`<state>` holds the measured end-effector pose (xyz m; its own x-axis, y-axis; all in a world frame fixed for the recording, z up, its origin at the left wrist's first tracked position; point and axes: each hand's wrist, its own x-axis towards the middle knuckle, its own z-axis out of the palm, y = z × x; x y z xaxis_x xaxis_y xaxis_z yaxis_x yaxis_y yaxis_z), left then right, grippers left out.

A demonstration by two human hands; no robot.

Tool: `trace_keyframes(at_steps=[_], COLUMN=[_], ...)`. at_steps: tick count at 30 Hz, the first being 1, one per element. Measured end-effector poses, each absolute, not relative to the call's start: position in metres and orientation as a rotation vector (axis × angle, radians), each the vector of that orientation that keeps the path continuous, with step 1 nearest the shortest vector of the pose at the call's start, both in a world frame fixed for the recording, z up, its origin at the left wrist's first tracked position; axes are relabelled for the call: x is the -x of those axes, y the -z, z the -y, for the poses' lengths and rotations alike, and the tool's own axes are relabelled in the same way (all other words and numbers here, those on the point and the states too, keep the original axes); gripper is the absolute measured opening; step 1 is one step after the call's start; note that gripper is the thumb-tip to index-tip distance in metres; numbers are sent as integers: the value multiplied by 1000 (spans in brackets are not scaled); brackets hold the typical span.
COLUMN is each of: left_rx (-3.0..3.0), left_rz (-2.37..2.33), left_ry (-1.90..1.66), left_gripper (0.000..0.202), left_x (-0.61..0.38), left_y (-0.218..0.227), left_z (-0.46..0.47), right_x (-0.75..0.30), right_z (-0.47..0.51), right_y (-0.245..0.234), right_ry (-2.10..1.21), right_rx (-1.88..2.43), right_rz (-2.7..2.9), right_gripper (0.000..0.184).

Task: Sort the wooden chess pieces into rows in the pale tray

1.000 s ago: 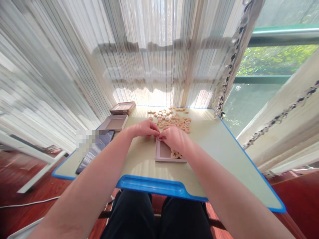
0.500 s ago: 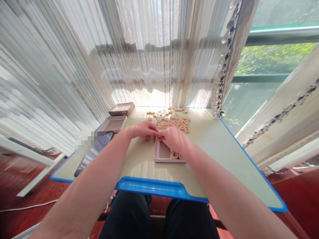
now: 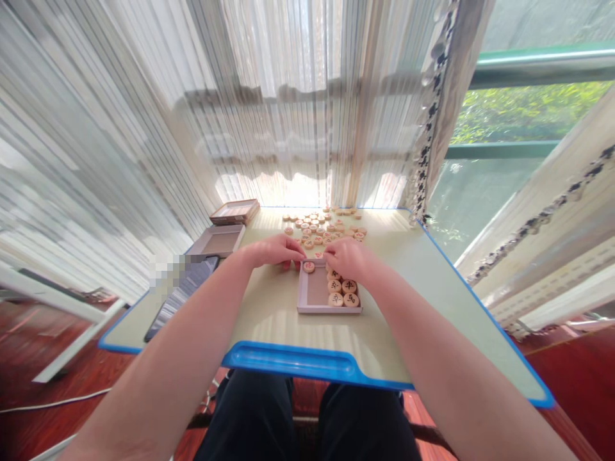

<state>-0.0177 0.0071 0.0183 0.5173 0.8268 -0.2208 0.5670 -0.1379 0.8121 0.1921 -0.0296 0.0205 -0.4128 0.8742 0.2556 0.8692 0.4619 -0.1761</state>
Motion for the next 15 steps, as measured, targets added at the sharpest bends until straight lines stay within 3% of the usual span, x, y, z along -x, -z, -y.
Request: trace_keyframes(at_steps=[15], left_rx=[-1864], left_rz=[-1144], left_ry=[-316], left_gripper=[22], left_x=[18], left_y=[-18], left_z=[-7], right_x=[-188], right_z=[29], right_y=[-23], right_ry=[-115], right_rx=[1396], right_rz=[2464], right_gripper=[32])
